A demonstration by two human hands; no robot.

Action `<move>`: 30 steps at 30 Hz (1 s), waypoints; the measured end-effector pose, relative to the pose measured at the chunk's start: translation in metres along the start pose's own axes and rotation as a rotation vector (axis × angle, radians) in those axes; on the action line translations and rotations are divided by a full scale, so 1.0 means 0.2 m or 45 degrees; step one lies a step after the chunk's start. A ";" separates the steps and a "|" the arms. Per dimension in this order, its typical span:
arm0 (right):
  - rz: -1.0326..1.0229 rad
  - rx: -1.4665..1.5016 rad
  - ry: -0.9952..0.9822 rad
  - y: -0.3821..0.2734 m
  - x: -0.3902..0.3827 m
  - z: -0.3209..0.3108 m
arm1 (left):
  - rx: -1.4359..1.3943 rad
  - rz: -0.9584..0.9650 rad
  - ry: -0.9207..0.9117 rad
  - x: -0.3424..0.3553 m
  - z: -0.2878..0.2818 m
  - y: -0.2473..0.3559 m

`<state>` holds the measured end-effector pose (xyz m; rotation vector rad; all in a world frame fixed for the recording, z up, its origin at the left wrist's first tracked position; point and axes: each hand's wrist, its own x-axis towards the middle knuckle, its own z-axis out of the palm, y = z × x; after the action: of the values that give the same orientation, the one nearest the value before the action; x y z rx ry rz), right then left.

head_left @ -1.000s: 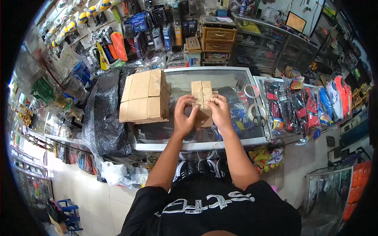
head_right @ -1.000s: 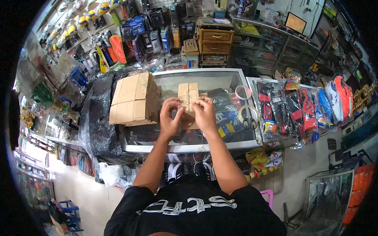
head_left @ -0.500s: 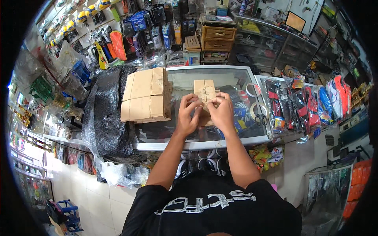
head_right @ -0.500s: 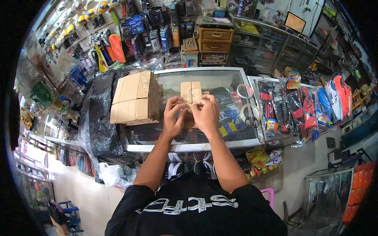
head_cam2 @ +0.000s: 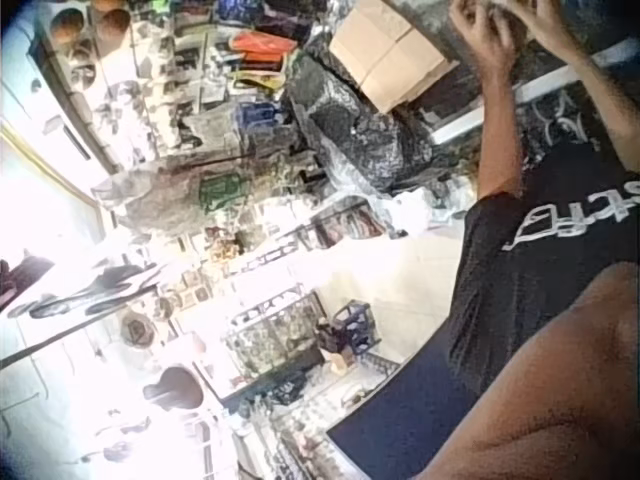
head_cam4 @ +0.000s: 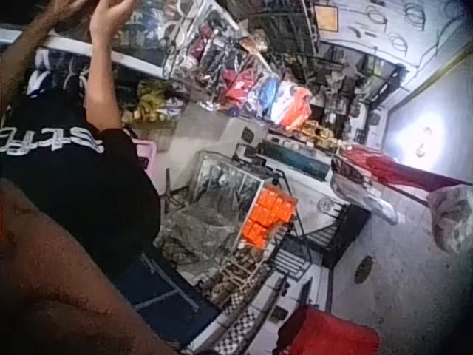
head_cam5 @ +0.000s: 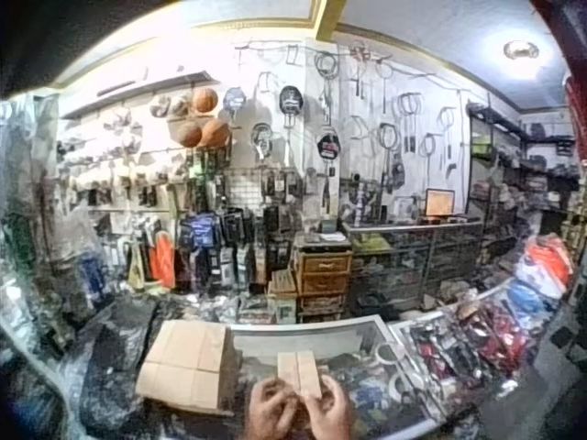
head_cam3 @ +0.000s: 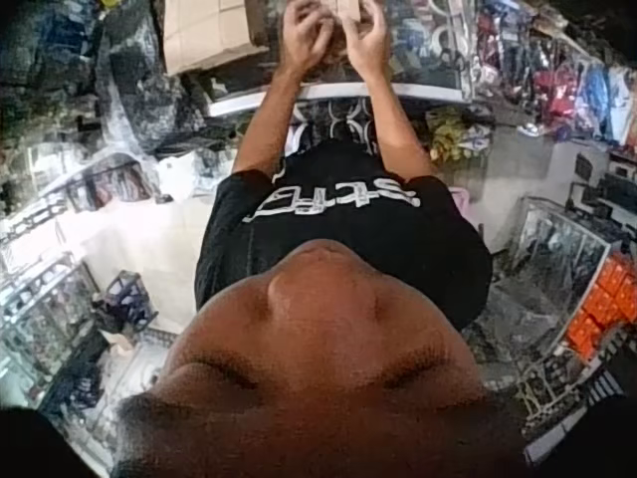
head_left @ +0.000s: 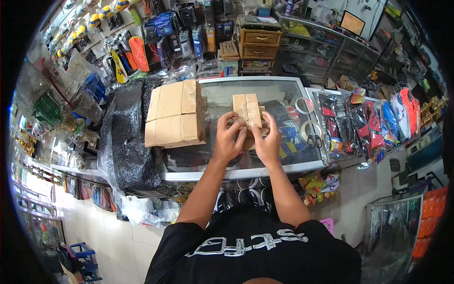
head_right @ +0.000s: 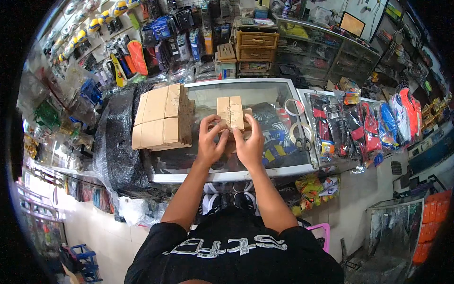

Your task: The person assembles small cardboard boxes and places packaged red items inside them. They seal the boxes with clear tape and then wrap each box in black bubble wrap. The wrapped packages are placed into a pink plastic basket.

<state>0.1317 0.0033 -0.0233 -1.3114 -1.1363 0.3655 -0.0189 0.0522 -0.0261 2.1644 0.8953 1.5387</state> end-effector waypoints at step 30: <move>-0.345 -0.264 0.144 0.02 -0.09 -0.07 | -0.128 -0.097 0.172 -0.03 0.00 0.03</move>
<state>0.1373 -0.0179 -0.0337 -1.3177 -1.2614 -0.0265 -0.0175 0.0436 -0.0272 1.9531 0.9106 1.6714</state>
